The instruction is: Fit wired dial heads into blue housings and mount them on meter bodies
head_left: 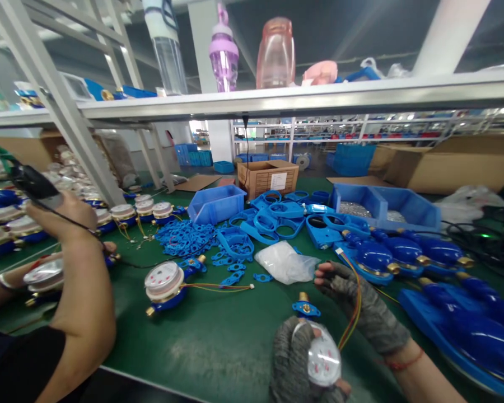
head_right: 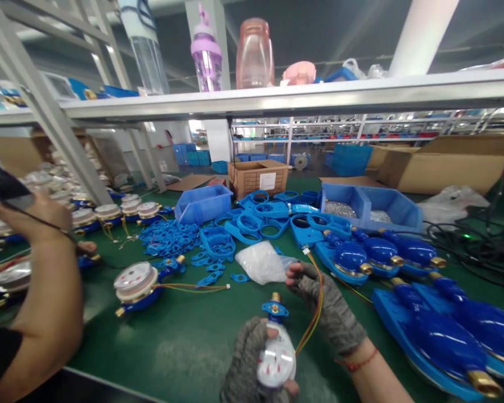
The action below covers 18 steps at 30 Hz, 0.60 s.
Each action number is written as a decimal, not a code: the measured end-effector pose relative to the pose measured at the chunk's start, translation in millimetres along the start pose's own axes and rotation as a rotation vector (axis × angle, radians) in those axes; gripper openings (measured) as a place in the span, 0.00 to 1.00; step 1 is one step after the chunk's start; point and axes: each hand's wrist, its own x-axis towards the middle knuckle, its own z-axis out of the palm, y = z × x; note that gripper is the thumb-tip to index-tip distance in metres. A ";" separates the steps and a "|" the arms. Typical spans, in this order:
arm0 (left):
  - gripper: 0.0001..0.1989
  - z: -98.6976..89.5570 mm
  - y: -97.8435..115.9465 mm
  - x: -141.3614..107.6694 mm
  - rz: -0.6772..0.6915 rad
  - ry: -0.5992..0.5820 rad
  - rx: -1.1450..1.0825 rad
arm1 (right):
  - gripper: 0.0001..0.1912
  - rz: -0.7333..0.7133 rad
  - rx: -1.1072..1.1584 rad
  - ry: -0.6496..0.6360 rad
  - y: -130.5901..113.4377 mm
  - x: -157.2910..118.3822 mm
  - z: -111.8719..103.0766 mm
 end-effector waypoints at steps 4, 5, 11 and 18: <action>0.27 -3.6 9.1 6.8 -0.016 -0.041 0.109 | 0.21 -0.069 -0.056 0.073 -1.4 8.9 -11.9; 0.27 -10.8 6.6 11.1 -0.018 -0.034 0.135 | 0.21 -0.065 -0.091 0.082 -0.7 9.0 -13.3; 0.26 -107.3 -59.8 76.8 -0.031 0.154 0.309 | 0.24 -0.126 -0.276 0.202 -2.0 2.5 -16.0; 0.26 -188.9 -144.2 133.9 -0.314 0.166 0.567 | 0.15 -0.306 -0.522 0.276 -7.6 -8.9 -9.9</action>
